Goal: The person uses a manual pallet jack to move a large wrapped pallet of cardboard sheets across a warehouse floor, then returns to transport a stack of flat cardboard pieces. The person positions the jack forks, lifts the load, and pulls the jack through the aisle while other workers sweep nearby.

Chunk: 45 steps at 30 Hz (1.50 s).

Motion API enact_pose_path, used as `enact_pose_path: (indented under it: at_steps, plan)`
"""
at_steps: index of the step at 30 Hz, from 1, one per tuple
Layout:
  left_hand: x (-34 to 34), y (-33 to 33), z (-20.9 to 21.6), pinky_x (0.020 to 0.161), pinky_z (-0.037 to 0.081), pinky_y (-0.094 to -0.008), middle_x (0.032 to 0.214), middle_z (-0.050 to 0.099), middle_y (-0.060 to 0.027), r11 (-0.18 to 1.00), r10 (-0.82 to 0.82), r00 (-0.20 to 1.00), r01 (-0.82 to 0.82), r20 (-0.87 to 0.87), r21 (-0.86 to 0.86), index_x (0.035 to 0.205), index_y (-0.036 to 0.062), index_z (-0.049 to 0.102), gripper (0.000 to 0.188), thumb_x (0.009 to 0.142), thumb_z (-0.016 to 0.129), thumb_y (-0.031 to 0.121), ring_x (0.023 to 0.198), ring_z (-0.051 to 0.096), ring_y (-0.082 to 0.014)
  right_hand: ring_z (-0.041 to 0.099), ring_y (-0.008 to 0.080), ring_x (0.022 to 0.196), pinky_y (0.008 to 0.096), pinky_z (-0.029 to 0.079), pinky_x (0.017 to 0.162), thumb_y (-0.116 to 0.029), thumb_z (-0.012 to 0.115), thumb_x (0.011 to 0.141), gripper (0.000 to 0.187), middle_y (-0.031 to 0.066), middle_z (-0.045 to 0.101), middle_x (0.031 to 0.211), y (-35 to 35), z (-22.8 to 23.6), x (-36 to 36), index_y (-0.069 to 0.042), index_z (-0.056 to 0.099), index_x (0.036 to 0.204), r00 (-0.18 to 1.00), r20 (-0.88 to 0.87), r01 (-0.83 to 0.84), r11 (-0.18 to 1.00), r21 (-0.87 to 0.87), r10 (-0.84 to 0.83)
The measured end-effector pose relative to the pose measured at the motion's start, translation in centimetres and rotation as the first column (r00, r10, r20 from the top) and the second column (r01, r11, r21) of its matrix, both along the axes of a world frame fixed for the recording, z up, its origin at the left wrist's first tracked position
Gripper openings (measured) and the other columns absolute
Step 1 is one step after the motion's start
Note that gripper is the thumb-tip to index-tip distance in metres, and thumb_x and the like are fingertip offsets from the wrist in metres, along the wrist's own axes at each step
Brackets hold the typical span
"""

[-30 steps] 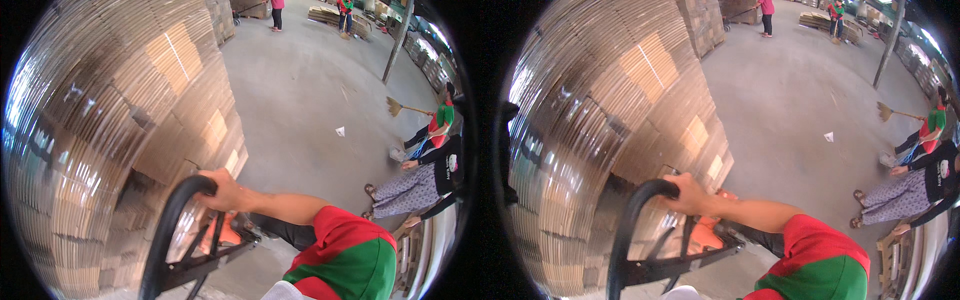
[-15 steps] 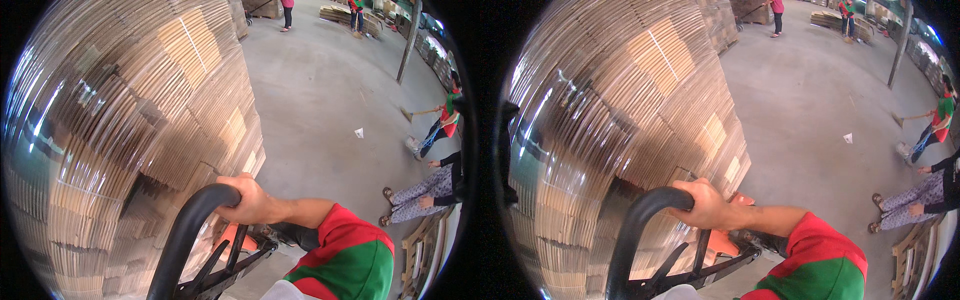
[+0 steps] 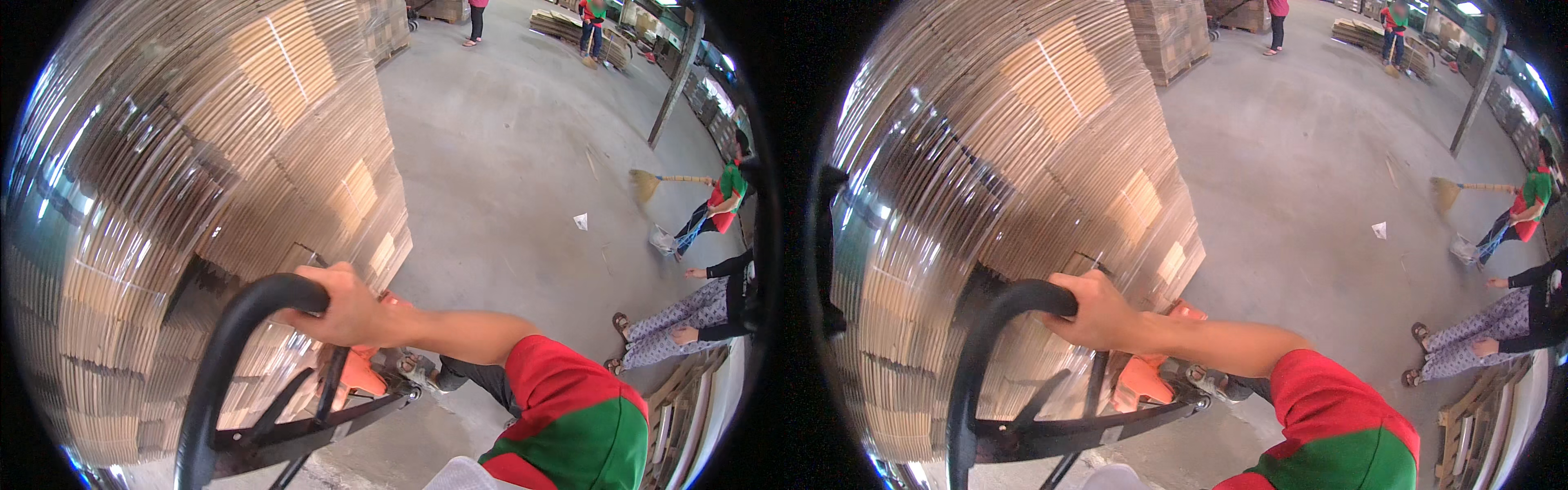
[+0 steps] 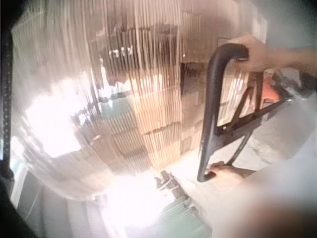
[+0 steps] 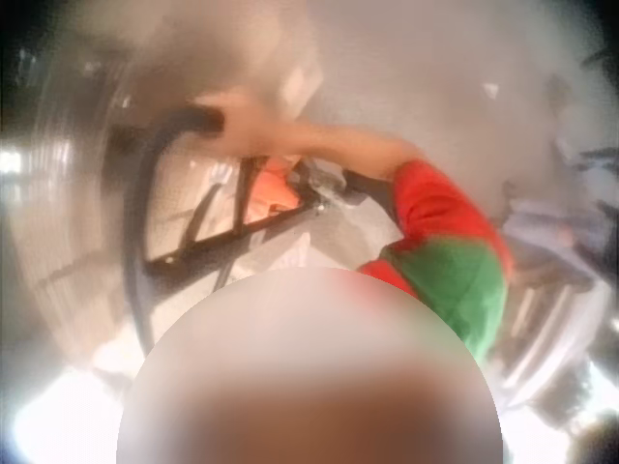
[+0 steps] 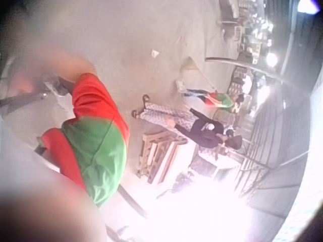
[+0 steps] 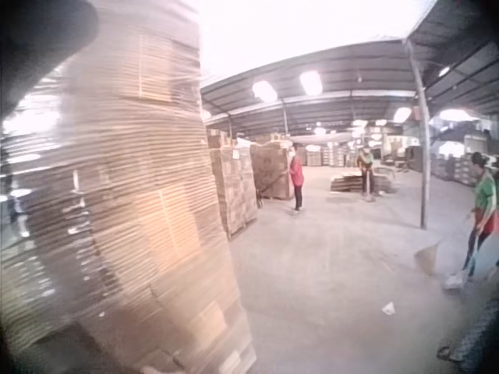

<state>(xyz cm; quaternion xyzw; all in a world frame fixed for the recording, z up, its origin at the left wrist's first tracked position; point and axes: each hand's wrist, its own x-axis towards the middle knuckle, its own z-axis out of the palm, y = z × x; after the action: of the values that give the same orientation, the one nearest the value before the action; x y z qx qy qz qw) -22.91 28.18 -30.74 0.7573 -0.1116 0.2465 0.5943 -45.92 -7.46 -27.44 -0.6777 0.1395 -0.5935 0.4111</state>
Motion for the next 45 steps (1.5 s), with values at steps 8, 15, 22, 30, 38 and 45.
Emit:
enact_pose_path:
  at_steps: [8,15,22,30,38,45]
  plan:
    - [1.4,-1.3,0.3,0.048,0.037,-0.0269,0.071,0.057,-0.0027,0.917,-0.101,0.995,0.104,0.027,-0.384,0.100,-0.0009,0.068,0.022,0.098,0.061,0.020,0.057,0.049,-0.0117,0.050,0.0201,0.052,0.0363,0.043,0.052,-0.012,0.072,0.078,0.015,0.0133,0.053,0.059,0.5,-1.0,0.0,-0.001,0.067,0.088,0.995,-0.066,0.071,0.996,0.049,-0.068]
    - [-2.0,-2.5,1.5,0.044,0.029,-0.0271,0.059,0.041,-0.0004,0.973,-0.114,0.993,0.119,0.036,-0.197,0.070,0.0035,0.047,0.029,0.094,0.059,0.013,0.048,0.036,-0.0095,0.048,0.0163,0.051,0.0346,0.041,0.053,-0.015,0.073,0.079,0.018,0.0054,0.051,0.056,1.9,0.2,-1.6,0.001,0.066,0.083,0.988,-0.126,-0.047,0.945,0.323,0.093]
    - [-4.9,3.7,0.3,0.046,0.037,-0.0300,0.062,0.048,-0.0035,0.976,0.146,0.987,-0.131,0.073,-0.176,0.078,-0.0048,0.053,0.032,0.092,0.063,0.022,0.053,0.045,-0.0125,0.042,0.0072,0.059,0.0311,0.039,0.054,-0.011,0.072,0.083,0.014,-0.0034,0.048,0.061,10.2,0.6,-7.8,0.002,0.068,0.089,0.959,0.032,-0.263,0.846,0.464,0.281]
    - [-21.6,14.7,-7.0,0.059,0.046,-0.0368,0.074,0.055,-0.0068,0.732,-0.237,0.909,-0.065,-0.342,-0.678,0.070,0.0105,0.048,0.044,0.095,0.059,0.045,0.068,0.053,-0.0182,0.039,0.0185,0.049,0.0361,0.034,0.049,-0.002,0.067,0.082,0.037,0.0086,0.036,0.058,26.9,-6.1,-26.3,-0.005,0.034,0.064,0.981,-0.089,-0.161,0.978,0.135,0.173]
    - [-42.1,22.7,-19.4,0.081,0.045,-0.0465,0.052,0.039,-0.0023,0.388,-0.769,0.419,-0.293,-0.483,-0.874,0.061,0.0153,0.036,0.034,0.086,0.057,0.024,0.061,0.048,-0.0225,0.041,0.0182,0.048,0.0341,0.032,0.047,0.001,0.061,0.088,0.036,0.0061,0.038,0.056,35.5,-17.5,-43.6,-0.006,0.039,0.060,0.997,0.055,-0.059,0.984,0.167,0.050]
    - [-45.4,24.9,-19.6,0.086,0.044,-0.0493,0.050,0.034,-0.0044,0.522,-0.705,0.464,-0.173,-0.537,-0.835,0.054,0.0163,0.027,0.035,0.083,0.047,0.019,0.058,0.044,-0.0241,0.036,0.0183,0.046,0.0345,0.030,0.045,0.000,0.062,0.087,0.037,0.0076,0.034,0.055,38.0,-18.8,-47.0,-0.004,0.037,0.060,0.991,0.134,-0.012,0.980,0.198,-0.015]
